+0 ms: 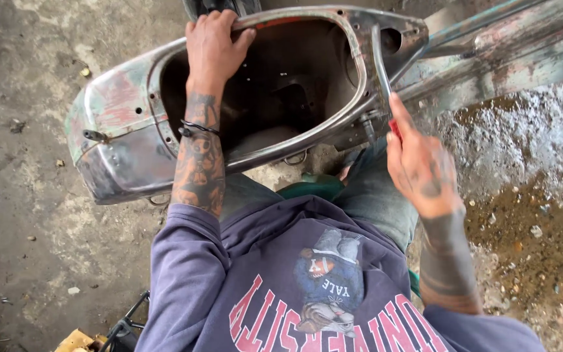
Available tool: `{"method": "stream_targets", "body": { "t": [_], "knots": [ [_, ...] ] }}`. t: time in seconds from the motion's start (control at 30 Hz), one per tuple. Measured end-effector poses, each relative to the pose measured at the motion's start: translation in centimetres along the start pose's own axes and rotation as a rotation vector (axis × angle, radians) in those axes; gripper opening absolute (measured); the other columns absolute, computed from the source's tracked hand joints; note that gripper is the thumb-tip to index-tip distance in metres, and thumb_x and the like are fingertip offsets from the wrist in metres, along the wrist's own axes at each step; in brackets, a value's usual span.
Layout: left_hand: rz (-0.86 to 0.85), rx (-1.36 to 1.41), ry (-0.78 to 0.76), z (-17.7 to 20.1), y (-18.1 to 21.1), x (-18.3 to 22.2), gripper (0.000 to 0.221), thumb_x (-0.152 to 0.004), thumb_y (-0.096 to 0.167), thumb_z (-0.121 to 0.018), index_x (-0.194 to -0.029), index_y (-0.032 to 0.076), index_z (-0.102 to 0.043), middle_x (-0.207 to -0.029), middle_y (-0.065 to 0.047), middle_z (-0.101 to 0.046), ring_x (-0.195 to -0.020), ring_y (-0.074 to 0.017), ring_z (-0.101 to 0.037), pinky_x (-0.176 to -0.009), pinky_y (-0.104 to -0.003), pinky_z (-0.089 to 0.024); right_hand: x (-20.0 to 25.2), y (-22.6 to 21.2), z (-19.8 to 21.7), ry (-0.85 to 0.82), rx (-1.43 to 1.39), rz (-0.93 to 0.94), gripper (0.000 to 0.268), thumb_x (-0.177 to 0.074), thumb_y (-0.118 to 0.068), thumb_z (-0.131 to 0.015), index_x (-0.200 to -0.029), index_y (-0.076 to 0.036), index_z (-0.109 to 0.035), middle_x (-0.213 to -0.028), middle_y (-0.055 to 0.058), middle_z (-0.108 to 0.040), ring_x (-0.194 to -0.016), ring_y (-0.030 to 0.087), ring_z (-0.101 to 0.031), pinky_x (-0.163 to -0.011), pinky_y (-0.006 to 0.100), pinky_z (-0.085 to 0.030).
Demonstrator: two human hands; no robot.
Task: Scrubbing the rust and old paint off a motorcycle body frame using a wire brush.
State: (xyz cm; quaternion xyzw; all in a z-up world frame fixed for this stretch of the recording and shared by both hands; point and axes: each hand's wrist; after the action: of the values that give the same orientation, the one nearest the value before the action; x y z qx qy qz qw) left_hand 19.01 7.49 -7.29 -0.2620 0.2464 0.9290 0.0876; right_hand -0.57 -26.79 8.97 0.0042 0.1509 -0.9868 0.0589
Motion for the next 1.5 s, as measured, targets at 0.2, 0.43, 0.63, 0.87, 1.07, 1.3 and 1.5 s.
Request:
{"method": "stream_targets", "body": {
  "t": [0.2, 0.43, 0.63, 0.87, 1.07, 1.3, 1.5],
  "knots": [
    [-0.095, -0.027, 0.001, -0.4, -0.5, 0.0, 0.035, -0.092, 0.041, -0.082, -0.101, 0.010, -0.069, -0.093, -0.009, -0.067, -0.092, -0.0341, -0.063, -0.083, -0.050, -0.041, -0.6, 0.8, -1.0, 0.042, -0.025, 0.006, 0.059, -0.103, -0.017, -0.056, -0.161, -0.013, -0.043, -0.087, 0.028, -0.069, -0.071, 0.048, -0.067, -0.064, 0.057, -0.051],
    [0.019, -0.032, -0.034, 0.3, 0.3, -0.2, 0.033, -0.087, 0.039, -0.082, -0.101, 0.012, -0.070, -0.090, -0.008, -0.066, -0.093, -0.0337, -0.062, -0.085, -0.049, -0.041, -9.3, 1.4, -2.5, 0.248, -0.052, 0.254, 0.055, -0.106, -0.016, -0.058, -0.159, -0.011, -0.046, -0.098, 0.022, -0.073, -0.084, 0.045, -0.068, -0.078, 0.054, -0.053],
    [-0.026, -0.041, 0.015, 0.1, 0.0, 0.1, 0.036, -0.089, 0.040, -0.082, -0.105, 0.010, -0.068, -0.096, -0.009, -0.067, -0.098, -0.0345, -0.062, -0.084, -0.049, -0.041, -3.5, 0.2, -0.7, 0.048, -0.086, 0.034, 0.058, -0.106, -0.019, -0.054, -0.163, -0.016, -0.041, -0.097, 0.023, -0.073, -0.079, 0.046, -0.068, -0.076, 0.055, -0.052],
    [-0.045, -0.012, -0.028, -0.3, -0.3, 0.4, 0.037, -0.091, 0.040, -0.082, -0.111, 0.011, -0.069, -0.099, -0.010, -0.066, -0.100, -0.0341, -0.061, -0.088, -0.050, -0.040, 0.5, 0.4, -0.9, 0.045, 0.017, -0.016, 0.062, -0.099, -0.018, -0.059, -0.160, -0.013, -0.046, -0.105, 0.028, -0.070, -0.076, 0.046, -0.068, -0.063, 0.053, -0.052],
    [-0.036, -0.053, 0.023, 0.6, 0.6, -0.1, 0.036, -0.088, 0.038, -0.082, -0.109, 0.011, -0.069, -0.101, -0.009, -0.067, -0.099, -0.0334, -0.061, -0.088, -0.049, -0.040, -6.6, 2.1, -2.8, 0.256, 0.029, 0.218, 0.052, -0.111, -0.019, -0.058, -0.161, -0.012, -0.046, -0.080, 0.021, -0.070, -0.074, 0.039, -0.067, -0.074, 0.050, -0.053],
    [0.032, -0.032, -0.024, 0.5, 0.6, 0.3, 0.033, -0.089, 0.037, -0.081, -0.107, 0.012, -0.069, -0.097, -0.007, -0.066, -0.097, -0.0320, -0.061, -0.090, -0.047, -0.040, -4.8, 1.0, -1.7, 0.189, -0.059, 0.166, 0.056, -0.108, -0.021, -0.057, -0.162, -0.018, -0.043, -0.086, 0.022, -0.071, -0.078, 0.044, -0.069, -0.075, 0.053, -0.052],
    [-0.007, -0.023, -0.040, 0.4, 0.3, 0.2, 0.035, -0.090, 0.039, -0.081, -0.108, 0.011, -0.070, -0.098, -0.008, -0.066, -0.099, -0.0330, -0.061, -0.091, -0.048, -0.039, 0.4, -0.1, -0.8, -0.059, -0.046, -0.165, 0.064, -0.101, -0.023, -0.055, -0.163, -0.022, -0.038, -0.079, 0.026, -0.070, -0.070, 0.047, -0.069, -0.067, 0.056, -0.053]
  ]
}}
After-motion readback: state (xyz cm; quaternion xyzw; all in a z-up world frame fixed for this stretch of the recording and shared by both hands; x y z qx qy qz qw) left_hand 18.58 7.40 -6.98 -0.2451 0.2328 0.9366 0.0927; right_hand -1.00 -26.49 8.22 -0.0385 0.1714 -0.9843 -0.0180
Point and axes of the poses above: each hand's wrist, its own x-axis away from the middle knuckle, its own z-axis out of the back of the hand, y = z × x
